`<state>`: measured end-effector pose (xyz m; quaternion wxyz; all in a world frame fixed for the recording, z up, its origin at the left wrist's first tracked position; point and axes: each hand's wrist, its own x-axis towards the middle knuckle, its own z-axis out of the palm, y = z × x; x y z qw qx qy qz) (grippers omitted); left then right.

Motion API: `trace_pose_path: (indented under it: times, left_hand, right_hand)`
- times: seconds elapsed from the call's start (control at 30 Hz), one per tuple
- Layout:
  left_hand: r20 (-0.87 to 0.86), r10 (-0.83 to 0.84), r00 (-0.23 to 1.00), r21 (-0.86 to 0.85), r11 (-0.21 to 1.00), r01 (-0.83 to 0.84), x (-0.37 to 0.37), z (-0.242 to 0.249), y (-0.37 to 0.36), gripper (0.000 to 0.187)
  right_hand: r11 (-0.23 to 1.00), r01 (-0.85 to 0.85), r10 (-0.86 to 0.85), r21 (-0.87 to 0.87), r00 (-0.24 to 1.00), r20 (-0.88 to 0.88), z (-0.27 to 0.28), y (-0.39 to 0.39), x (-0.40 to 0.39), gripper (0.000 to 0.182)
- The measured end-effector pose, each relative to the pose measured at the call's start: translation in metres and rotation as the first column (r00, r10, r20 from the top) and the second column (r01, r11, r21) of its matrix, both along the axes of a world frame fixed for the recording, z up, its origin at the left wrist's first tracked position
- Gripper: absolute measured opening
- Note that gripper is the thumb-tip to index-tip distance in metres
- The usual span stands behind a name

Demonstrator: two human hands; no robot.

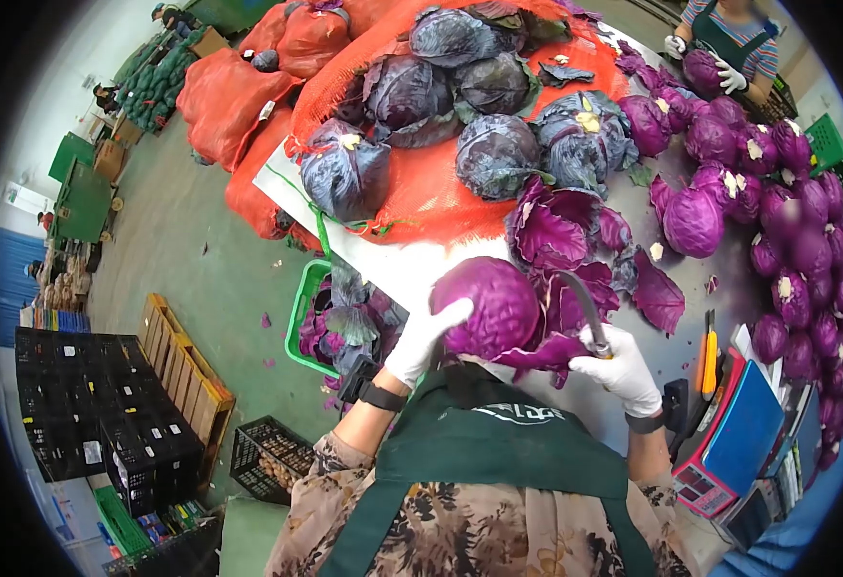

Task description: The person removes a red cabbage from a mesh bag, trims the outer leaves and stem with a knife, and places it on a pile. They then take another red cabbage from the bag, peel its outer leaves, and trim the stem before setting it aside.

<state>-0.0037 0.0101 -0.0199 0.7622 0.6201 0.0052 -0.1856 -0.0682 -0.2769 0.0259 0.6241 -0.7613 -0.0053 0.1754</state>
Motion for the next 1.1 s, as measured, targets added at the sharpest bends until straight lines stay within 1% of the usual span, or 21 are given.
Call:
trace_pose_path:
  times: [0.07, 0.1, 0.13, 0.2, 0.23, 0.27, 0.3, 0.33, 0.4, 0.47, 0.5, 0.6, 0.63, 0.73, 0.8, 0.83, 0.87, 0.93, 0.97, 1.0, 1.1]
  left_hand:
    - [-0.186, 0.083, 0.979, -0.203, 0.972, -0.121, 0.003, -0.008, 0.0, 0.074]
    - [-0.227, 0.085, 0.97, -0.219, 0.966, -0.136, 0.002, -0.014, 0.004, 0.071]
    - [-0.225, 0.093, 0.97, -0.221, 0.965, -0.143, 0.002, -0.014, 0.007, 0.071]
    - [-0.393, 0.034, 0.919, -0.455, 0.861, -0.226, 0.004, -0.012, 0.013, 0.069]
    - [-0.384, 0.042, 0.923, -0.474, 0.849, -0.235, 0.005, -0.019, 0.013, 0.072]
    - [-0.381, 0.045, 0.923, -0.471, 0.85, -0.236, 0.004, -0.022, 0.016, 0.072]
    - [-0.401, 0.008, 0.916, -0.509, 0.83, -0.23, 0.005, -0.022, 0.018, 0.073]
    - [-0.417, -0.033, 0.908, -0.549, 0.806, -0.222, 0.007, -0.023, 0.019, 0.074]
    - [-0.432, -0.051, 0.901, -0.539, 0.815, -0.212, 0.002, -0.028, 0.02, 0.076]
    - [-0.57, -0.157, 0.807, -0.629, 0.715, -0.305, -0.007, -0.021, 0.016, 0.084]
    - [-0.6, -0.201, 0.775, -0.632, 0.712, -0.304, -0.01, -0.017, 0.013, 0.088]
    - [-0.586, -0.361, 0.725, -0.769, 0.529, -0.359, -0.025, -0.032, 0.008, 0.085]
    - [-0.492, -0.191, 0.849, -0.614, 0.768, -0.183, -0.031, -0.018, 0.0, 0.089]
    - [-0.512, -0.032, 0.859, -0.531, 0.797, -0.287, -0.031, -0.025, -0.002, 0.093]
    - [-0.479, 0.053, 0.876, -0.478, 0.821, -0.312, -0.033, -0.033, 0.008, 0.086]
    - [-0.451, 0.003, 0.892, -0.55, 0.787, -0.28, -0.031, -0.063, 0.022, 0.085]
    - [-0.417, -0.045, 0.908, -0.618, 0.746, -0.247, -0.027, -0.089, 0.035, 0.083]
    - [-0.379, -0.04, 0.925, -0.624, 0.749, -0.223, -0.021, -0.092, 0.043, 0.083]
    - [-0.376, -0.025, 0.926, -0.597, 0.771, -0.222, -0.019, -0.095, 0.046, 0.083]
    - [-0.374, -0.009, 0.927, -0.568, 0.793, -0.222, -0.018, -0.087, 0.045, 0.083]
    - [-0.365, 0.016, 0.931, -0.494, 0.844, -0.208, -0.015, -0.072, 0.043, 0.082]
  right_hand:
    - [0.984, 0.179, -0.174, 0.021, 0.973, -0.151, 0.007, -0.01, -0.008, 0.023]
    - [0.956, 0.291, -0.283, 0.034, 0.947, -0.15, 0.01, -0.015, -0.012, 0.026]
    - [0.921, 0.378, -0.375, 0.093, 0.926, -0.046, 0.001, -0.028, -0.013, 0.028]
    - [0.818, 0.575, -0.565, 0.032, 0.813, -0.141, -0.001, -0.062, -0.014, 0.029]
    - [0.824, 0.522, -0.498, -0.22, 0.853, 0.158, -0.006, -0.069, -0.006, 0.032]
    - [0.731, 0.505, -0.328, -0.459, 0.85, 0.413, -0.011, -0.071, 0.001, 0.034]
    - [0.569, 0.567, -0.191, -0.596, 0.796, 0.575, -0.012, -0.062, 0.002, 0.04]
    - [0.575, 0.61, -0.218, -0.546, 0.757, 0.616, -0.012, -0.051, 0.006, 0.043]
    - [0.711, 0.598, -0.288, -0.37, 0.727, 0.623, -0.01, -0.018, 0.011, 0.049]
    - [0.85, 0.439, -0.235, -0.292, 0.811, 0.536, 0.001, 0.016, 0.014, 0.056]
    - [0.902, 0.358, -0.189, -0.241, 0.83, 0.524, 0.002, 0.028, 0.018, 0.06]
    - [0.964, 0.194, -0.091, -0.184, 0.886, 0.455, -0.02, 0.04, 0.026, 0.074]
    - [0.964, 0.171, -0.07, -0.203, 0.901, 0.427, -0.016, 0.043, 0.028, 0.075]
    - [0.97, 0.16, -0.085, -0.186, 0.93, 0.358, -0.014, 0.045, 0.03, 0.075]
    - [0.989, 0.115, -0.12, 0.089, 0.991, 0.051, -0.013, 0.043, 0.027, 0.072]
    - [0.944, 0.166, -0.141, 0.284, 0.984, -0.109, -0.013, 0.043, 0.027, 0.072]
    - [0.943, 0.165, -0.143, 0.289, 0.985, -0.098, -0.012, 0.043, 0.027, 0.072]
    - [0.876, 0.115, -0.043, 0.468, 0.986, -0.162, -0.008, 0.044, 0.028, 0.075]
    - [0.927, 0.041, 0.015, 0.372, 0.989, -0.148, -0.001, 0.044, 0.026, 0.077]
    - [0.886, 0.01, -0.025, 0.463, 0.999, 0.026, -0.006, 0.054, 0.026, 0.078]
    - [0.893, 0.034, -0.013, 0.449, 0.999, -0.049, 0.027, 0.051, 0.025, 0.077]
